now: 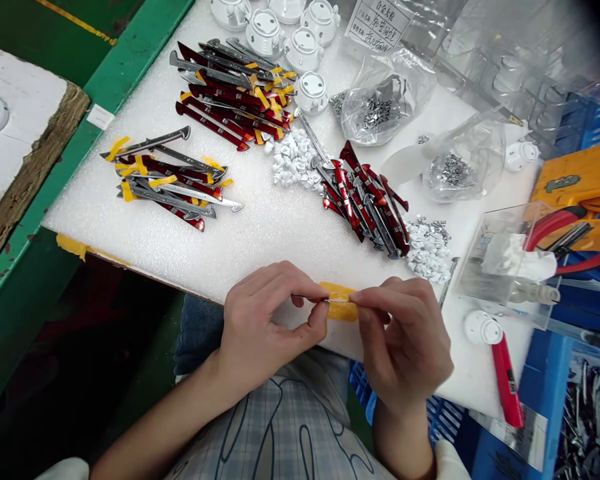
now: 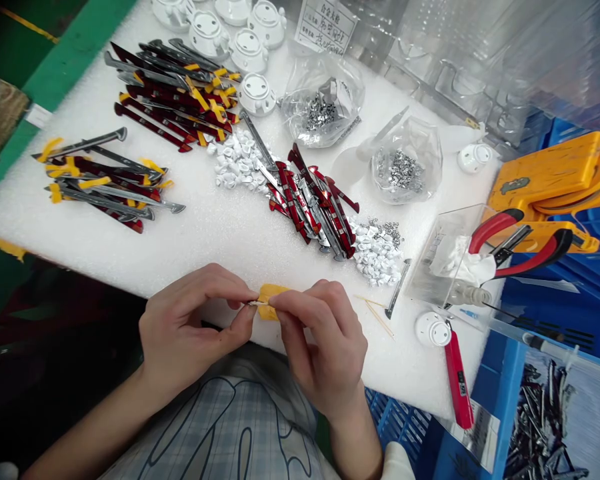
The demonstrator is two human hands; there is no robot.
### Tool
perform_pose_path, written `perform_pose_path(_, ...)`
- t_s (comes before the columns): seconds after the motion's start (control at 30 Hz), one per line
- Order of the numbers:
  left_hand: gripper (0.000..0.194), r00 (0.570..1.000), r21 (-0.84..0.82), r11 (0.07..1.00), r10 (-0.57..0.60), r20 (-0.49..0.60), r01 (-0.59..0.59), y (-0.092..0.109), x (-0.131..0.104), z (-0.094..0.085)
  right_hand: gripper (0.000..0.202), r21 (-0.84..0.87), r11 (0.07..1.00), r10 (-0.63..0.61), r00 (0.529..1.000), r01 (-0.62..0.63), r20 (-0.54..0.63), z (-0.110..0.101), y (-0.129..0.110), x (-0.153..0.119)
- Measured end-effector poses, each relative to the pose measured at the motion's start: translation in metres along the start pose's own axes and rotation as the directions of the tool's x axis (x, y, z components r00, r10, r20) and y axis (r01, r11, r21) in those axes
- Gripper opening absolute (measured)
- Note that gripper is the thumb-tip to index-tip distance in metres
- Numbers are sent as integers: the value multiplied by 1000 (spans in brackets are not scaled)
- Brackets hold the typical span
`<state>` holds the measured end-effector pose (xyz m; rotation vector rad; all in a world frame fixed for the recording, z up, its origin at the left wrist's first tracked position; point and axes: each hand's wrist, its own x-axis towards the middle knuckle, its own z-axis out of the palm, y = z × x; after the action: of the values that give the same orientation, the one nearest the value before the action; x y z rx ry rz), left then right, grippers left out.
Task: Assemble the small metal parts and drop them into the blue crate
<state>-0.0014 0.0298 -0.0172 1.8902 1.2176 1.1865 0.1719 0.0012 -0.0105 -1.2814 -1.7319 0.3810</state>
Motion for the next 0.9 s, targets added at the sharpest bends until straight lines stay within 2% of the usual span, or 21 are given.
perform_pose_path(0.9, 20, 999, -23, 999, -24, -21, 24, 0, -1, 0, 30, -5, 999, 32, 999, -32, 3, -2, 1, -2)
